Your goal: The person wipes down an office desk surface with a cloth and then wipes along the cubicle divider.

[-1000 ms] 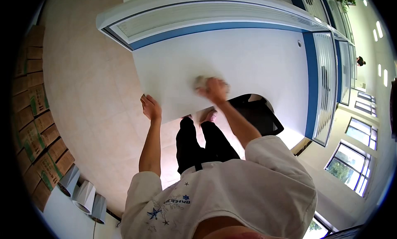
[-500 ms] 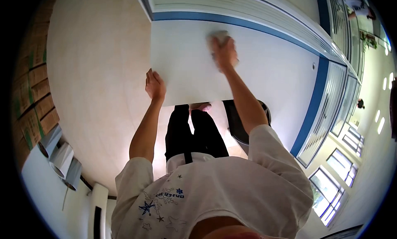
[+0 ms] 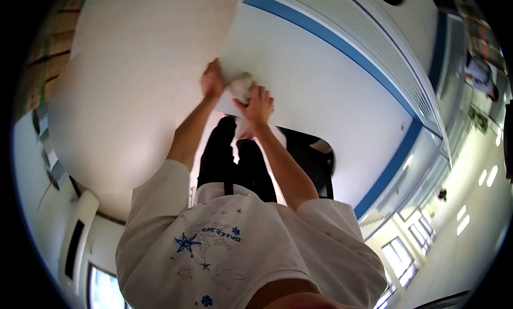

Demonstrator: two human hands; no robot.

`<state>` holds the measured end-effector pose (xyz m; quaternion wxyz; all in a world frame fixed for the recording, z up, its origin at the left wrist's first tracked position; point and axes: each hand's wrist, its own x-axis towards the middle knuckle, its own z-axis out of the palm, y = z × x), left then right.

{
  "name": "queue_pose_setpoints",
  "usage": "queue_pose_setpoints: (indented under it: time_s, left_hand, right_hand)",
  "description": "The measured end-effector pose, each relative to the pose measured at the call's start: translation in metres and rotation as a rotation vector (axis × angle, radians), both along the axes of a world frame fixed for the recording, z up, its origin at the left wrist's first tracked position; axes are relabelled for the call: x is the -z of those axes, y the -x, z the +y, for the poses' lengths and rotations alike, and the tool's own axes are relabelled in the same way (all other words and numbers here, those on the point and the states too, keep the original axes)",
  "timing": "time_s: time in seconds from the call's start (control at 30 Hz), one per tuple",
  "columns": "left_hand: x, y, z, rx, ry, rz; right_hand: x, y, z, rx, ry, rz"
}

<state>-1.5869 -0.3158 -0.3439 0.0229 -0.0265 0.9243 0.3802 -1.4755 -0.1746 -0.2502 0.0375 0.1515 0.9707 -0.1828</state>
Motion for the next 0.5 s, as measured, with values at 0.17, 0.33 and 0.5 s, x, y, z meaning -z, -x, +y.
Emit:
queue_pose_setpoints:
  time_s: [0.17, 0.33, 0.5]
  left_hand:
    - [-0.021, 0.004, 0.003, 0.007, 0.055, -0.108]
    - [-0.011, 0.006, 0.000, 0.042, 0.100, -0.072]
    - [-0.039, 0.002, 0.008, 0.083, 0.158, -0.165]
  right_hand:
    - [-0.027, -0.047, 0.033, -0.141, 0.095, -0.147]
    - [-0.024, -0.116, 0.144, 0.280, 0.070, -0.345]
    - [-0.043, -0.224, 0.260, 0.465, -0.034, -0.310]
